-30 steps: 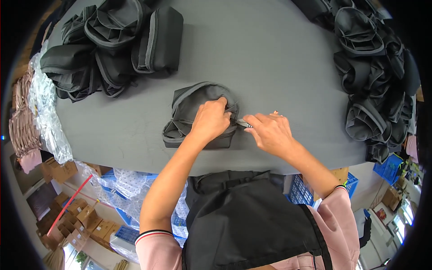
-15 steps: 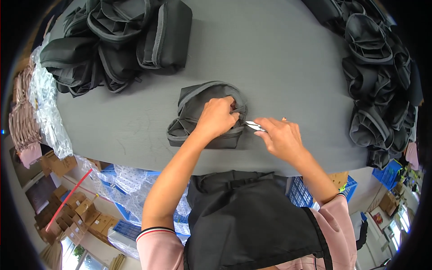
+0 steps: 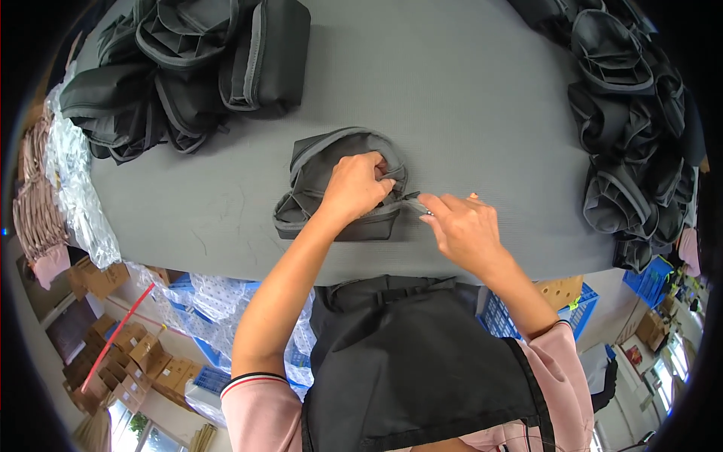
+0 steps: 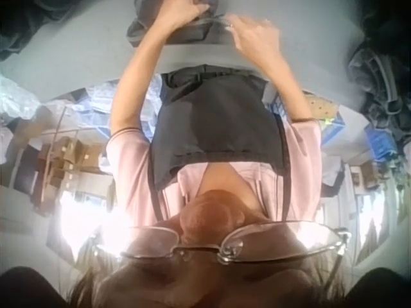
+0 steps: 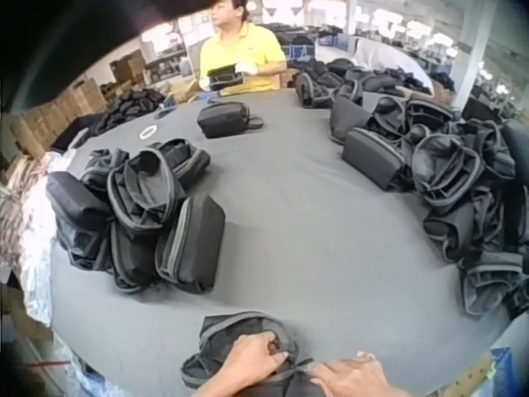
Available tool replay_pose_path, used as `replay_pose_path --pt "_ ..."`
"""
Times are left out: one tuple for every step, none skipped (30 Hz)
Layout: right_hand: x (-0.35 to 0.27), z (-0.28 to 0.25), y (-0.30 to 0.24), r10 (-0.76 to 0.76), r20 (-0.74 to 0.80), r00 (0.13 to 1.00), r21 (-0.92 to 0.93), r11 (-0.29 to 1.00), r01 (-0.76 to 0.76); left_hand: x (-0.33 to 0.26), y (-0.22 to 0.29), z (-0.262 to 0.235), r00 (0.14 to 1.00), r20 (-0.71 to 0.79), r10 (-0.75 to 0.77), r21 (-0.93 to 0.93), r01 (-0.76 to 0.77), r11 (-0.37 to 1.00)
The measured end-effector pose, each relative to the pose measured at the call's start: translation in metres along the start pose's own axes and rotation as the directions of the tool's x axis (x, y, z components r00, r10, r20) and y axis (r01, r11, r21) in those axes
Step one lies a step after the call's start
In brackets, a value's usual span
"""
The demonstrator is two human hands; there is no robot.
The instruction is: Using a small trimmer or nipper to remove loose threads and inspect soft storage bags in a factory.
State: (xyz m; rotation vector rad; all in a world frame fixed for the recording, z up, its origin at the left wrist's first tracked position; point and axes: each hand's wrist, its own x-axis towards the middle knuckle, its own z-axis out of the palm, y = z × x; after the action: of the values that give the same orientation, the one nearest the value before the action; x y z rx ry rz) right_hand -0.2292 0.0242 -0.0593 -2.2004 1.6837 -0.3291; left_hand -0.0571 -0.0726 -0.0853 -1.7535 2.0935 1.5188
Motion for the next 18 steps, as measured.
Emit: replay_pose_path --pt "0.002 0.003 0.0 0.003 -0.002 1.0 -0.002 1.0 -0.003 0.001 0.0 0.002 1.0 0.001 0.003 0.001 -0.003 1.0" --pt "0.005 0.006 0.001 -0.003 0.034 0.999 -0.037 0.999 0.004 0.001 0.0 0.004 1.0 -0.017 0.011 -0.005 -0.011 1.0" --pt "0.008 0.008 0.001 -0.008 0.07 0.998 -0.071 0.997 0.013 0.001 0.0 0.005 0.999 -0.037 0.019 -0.011 -0.019 1.0" --pt "0.011 0.009 0.0 -0.009 0.071 0.997 -0.07 0.997 0.014 0.001 0.0 0.005 0.999 -0.037 0.017 -0.011 -0.017 1.0" --pt "0.013 0.01 -0.001 -0.029 0.1 0.995 -0.126 0.991 0.041 0.001 0.001 0.003 1.0 -0.017 0.012 -0.003 -0.012 1.0" --pt "0.016 0.01 -0.002 -0.046 0.13 0.99 -0.182 0.981 0.07 0.003 0.003 0.002 1.0 0.002 0.007 0.005 -0.007 1.0" --pt "0.018 0.01 -0.002 -0.047 0.134 0.99 -0.181 0.981 0.071 0.003 0.003 0.001 1.0 0.003 0.004 0.003 -0.004 1.0" --pt "0.022 0.007 -0.002 -0.098 0.144 0.985 -0.177 0.976 0.124 0.003 0.004 0.0 1.0 0.01 -0.001 0.012 0.001 1.0" --pt "0.026 0.004 -0.003 -0.15 0.154 0.977 -0.173 0.969 0.176 0.004 0.004 -0.001 1.0 0.015 -0.006 0.022 0.005 1.0" --pt "0.029 0.003 -0.004 -0.154 0.155 0.976 -0.172 0.969 0.18 0.003 0.003 0.0 1.0 0.012 -0.009 0.021 0.009 1.0" --pt "0.032 0.002 -0.006 -0.167 0.207 0.964 -0.212 0.954 0.211 0.003 0.001 0.001 1.0 -0.013 0.006 0.005 -0.006 1.0" --pt "0.036 -0.001 -0.008 -0.178 0.257 0.95 -0.252 0.937 0.243 0.004 -0.001 0.001 0.999 -0.04 0.022 -0.009 -0.022 1.0" --pt "0.038 -0.006 -0.01 -0.187 0.249 0.95 -0.254 0.934 0.25 0.004 0.0 0.001 0.998 -0.052 0.023 -0.005 -0.023 1.0" --pt "0.042 -0.009 -0.016 -0.189 0.252 0.949 -0.249 0.935 0.252 0.002 -0.003 0.0 0.996 -0.071 0.059 -0.001 -0.059 0.998" --pt "0.044 -0.012 -0.021 -0.194 0.253 0.948 -0.244 0.935 0.256 0.001 -0.004 -0.001 0.991 -0.092 0.095 0.006 -0.095 0.995" --pt "0.044 -0.011 -0.023 -0.161 0.264 0.951 -0.248 0.942 0.228 0.0 -0.009 0.0 0.983 -0.113 0.143 0.014 -0.143 0.99" --pt "0.04 -0.009 -0.021 -0.135 0.273 0.952 -0.251 0.946 0.206 0.0 -0.013 0.003 0.972 -0.138 0.189 0.028 -0.187 0.982" --pt "0.035 -0.006 -0.013 -0.102 0.219 0.97 -0.124 0.984 0.131 0.0 -0.017 0.008 0.975 -0.144 0.166 0.013 -0.166 0.986"
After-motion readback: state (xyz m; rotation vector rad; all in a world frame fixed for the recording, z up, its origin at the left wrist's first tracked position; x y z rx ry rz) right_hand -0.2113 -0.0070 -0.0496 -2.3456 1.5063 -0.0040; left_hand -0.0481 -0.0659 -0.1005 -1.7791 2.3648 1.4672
